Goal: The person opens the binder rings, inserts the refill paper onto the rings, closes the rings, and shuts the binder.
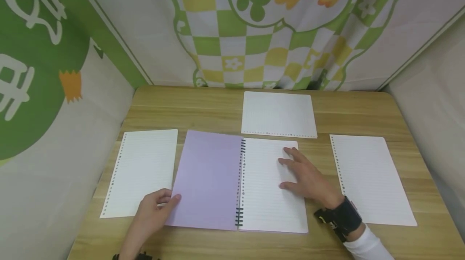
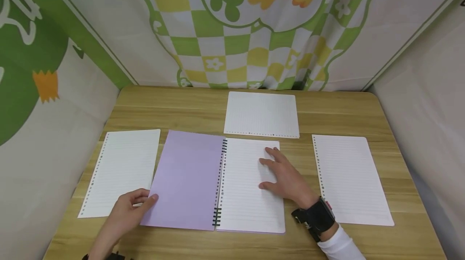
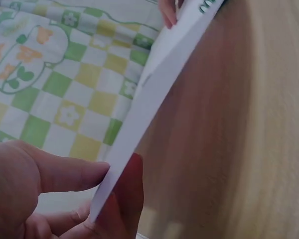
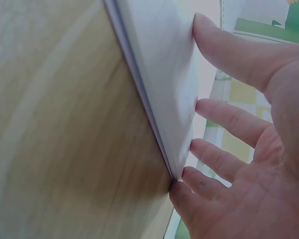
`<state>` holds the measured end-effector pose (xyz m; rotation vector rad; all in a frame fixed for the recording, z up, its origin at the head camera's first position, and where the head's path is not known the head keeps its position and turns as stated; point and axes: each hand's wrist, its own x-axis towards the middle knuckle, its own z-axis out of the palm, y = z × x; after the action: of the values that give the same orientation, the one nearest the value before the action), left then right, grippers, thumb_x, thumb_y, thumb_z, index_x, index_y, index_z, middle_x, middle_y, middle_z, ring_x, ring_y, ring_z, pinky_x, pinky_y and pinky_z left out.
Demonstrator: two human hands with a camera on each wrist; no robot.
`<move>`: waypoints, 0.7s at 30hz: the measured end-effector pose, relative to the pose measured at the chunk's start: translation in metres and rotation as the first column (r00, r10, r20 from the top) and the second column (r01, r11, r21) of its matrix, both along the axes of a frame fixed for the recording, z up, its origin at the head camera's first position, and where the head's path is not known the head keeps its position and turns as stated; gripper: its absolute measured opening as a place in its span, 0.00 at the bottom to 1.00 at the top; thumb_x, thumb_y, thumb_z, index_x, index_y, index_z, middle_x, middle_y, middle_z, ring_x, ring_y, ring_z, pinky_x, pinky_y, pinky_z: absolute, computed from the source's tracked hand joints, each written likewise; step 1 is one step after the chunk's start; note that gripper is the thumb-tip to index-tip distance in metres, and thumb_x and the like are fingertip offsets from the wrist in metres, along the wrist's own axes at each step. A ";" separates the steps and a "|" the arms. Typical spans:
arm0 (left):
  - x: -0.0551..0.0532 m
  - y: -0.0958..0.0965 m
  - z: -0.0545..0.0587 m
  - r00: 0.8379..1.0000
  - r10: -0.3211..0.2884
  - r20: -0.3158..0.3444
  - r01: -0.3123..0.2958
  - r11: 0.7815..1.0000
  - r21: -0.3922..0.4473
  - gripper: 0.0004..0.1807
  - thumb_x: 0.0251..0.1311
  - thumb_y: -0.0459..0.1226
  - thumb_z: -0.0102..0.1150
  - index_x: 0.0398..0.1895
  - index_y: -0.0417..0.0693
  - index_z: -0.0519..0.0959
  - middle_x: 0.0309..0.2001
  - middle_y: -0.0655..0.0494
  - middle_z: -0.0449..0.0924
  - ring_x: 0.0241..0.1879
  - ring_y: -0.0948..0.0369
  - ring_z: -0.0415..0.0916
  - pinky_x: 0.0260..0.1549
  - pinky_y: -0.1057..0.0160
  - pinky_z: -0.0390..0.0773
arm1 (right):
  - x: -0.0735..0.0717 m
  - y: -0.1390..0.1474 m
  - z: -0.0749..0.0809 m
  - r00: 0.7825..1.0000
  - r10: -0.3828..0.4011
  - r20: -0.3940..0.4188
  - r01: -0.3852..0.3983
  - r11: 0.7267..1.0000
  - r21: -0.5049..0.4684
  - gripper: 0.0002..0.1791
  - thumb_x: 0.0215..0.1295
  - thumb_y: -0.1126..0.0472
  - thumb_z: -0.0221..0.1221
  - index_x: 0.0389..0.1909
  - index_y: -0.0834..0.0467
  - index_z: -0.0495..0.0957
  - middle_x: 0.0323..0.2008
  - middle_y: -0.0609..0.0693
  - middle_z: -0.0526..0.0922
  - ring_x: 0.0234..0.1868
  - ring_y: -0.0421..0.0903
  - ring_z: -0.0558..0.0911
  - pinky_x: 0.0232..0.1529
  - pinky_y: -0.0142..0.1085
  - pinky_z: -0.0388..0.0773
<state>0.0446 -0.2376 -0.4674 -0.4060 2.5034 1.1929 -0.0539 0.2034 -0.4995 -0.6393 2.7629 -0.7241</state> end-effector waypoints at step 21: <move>-0.006 0.007 -0.014 0.995 -0.033 0.096 0.049 0.985 -0.167 0.14 0.70 0.43 0.66 0.42 0.39 0.84 0.33 0.56 0.87 0.35 0.59 0.81 0.32 0.59 0.80 | 0.001 0.006 0.002 1.000 -0.004 0.026 0.004 1.000 -0.010 0.41 0.57 0.50 0.80 0.71 0.60 0.78 0.82 0.62 0.61 0.83 0.67 0.56 0.76 0.64 0.65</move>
<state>0.0391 -0.2304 -0.4815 -0.4399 2.5273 0.9271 -0.0527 0.2097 -0.4979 -0.6223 2.7390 -0.7430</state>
